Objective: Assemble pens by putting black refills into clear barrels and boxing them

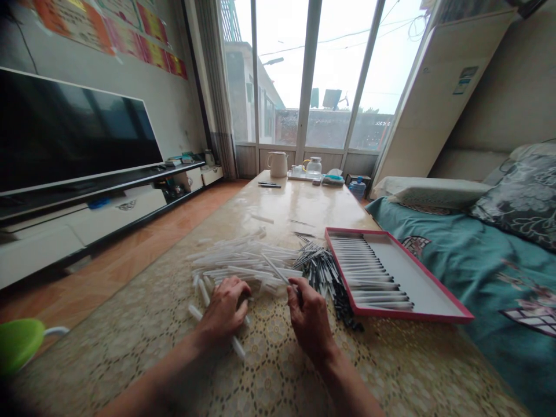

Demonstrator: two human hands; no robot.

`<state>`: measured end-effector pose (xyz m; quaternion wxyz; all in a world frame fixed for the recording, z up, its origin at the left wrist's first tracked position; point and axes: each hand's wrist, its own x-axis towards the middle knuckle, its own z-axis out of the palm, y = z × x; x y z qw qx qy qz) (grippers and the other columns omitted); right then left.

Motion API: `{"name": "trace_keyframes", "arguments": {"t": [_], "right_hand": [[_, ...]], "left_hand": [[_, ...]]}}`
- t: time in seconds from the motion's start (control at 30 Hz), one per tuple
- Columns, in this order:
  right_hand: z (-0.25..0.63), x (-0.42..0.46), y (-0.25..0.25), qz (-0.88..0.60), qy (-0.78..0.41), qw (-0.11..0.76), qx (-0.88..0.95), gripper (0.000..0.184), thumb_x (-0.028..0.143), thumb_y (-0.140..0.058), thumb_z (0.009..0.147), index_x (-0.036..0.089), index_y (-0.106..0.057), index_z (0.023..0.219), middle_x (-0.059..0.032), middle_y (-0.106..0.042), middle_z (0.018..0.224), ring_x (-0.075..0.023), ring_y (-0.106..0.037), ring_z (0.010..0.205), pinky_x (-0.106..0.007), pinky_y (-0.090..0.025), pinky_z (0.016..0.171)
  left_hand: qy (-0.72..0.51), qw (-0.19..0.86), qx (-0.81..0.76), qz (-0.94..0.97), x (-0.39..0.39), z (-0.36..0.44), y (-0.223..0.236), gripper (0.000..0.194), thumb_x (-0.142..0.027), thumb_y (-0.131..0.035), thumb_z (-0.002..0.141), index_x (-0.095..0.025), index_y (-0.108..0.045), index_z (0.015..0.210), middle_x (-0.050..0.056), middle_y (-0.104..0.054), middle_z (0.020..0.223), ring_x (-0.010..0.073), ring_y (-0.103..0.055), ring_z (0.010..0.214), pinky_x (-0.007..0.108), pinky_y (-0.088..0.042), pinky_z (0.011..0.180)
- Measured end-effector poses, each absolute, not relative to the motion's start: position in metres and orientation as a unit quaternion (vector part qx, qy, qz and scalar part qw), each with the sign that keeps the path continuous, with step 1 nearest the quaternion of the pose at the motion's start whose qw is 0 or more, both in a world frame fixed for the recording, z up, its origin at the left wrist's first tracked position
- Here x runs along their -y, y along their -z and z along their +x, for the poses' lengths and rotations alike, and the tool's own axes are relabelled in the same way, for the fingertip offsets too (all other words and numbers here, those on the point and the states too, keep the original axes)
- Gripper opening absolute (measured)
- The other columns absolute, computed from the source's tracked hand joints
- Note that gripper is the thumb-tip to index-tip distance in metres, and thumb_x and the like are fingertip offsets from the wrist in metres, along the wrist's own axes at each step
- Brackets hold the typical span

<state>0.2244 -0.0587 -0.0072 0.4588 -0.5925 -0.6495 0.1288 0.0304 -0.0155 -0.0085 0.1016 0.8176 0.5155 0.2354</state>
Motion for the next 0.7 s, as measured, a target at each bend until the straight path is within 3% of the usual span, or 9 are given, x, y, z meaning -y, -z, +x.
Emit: {"name": "trace_keyframes", "arguments": {"t": [0.13,0.23,0.43,0.7], "right_hand": [[0.225,0.06,0.003,-0.602,-0.082,0.468,0.642,0.024,0.03,-0.044,0.086,0.016,-0.063,0.091,-0.0041,-0.065,0.073,-0.0146,-0.056,0.058,-0.024,-0.044,0.056],[0.227,0.062,-0.001,-0.609,-0.055,0.49,0.621,0.021,0.028,-0.046,0.082,0.016,-0.063,0.083,-0.0042,-0.064,0.072,-0.0151,-0.055,0.059,-0.025,-0.045,0.059],[0.228,0.064,-0.003,-0.583,-0.051,0.512,0.629,0.016,0.023,-0.046,0.079,0.017,-0.062,0.08,-0.0042,-0.065,0.076,-0.0153,-0.058,0.065,-0.024,-0.046,0.06],[0.226,0.065,-0.004,-0.564,-0.041,0.497,0.658,0.015,0.02,-0.046,0.078,0.018,-0.061,0.081,-0.0004,-0.059,0.067,-0.013,-0.053,0.057,-0.023,-0.043,0.057]], "left_hand": [[-0.334,0.172,-0.484,0.79,0.014,0.029,0.008,0.016,-0.013,-0.049,0.078,-0.02,-0.062,0.085,0.007,-0.064,0.088,0.0242,-0.056,0.09,0.038,-0.039,0.079],[-0.445,0.3,-0.466,0.703,0.01,0.027,0.005,0.014,-0.024,-0.052,0.081,-0.018,-0.063,0.088,0.005,-0.065,0.085,0.0196,-0.059,0.078,0.032,-0.043,0.071],[-0.531,0.551,-0.405,0.5,0.006,0.026,-0.003,0.024,-0.033,-0.073,0.065,-0.016,-0.063,0.078,-0.003,-0.057,0.061,0.0084,-0.05,0.051,0.02,-0.041,0.05],[-0.505,0.613,-0.388,0.467,0.007,0.029,0.001,0.028,-0.036,-0.074,0.065,-0.015,-0.065,0.08,-0.004,-0.055,0.058,0.0063,-0.046,0.048,0.018,-0.037,0.046]]}}
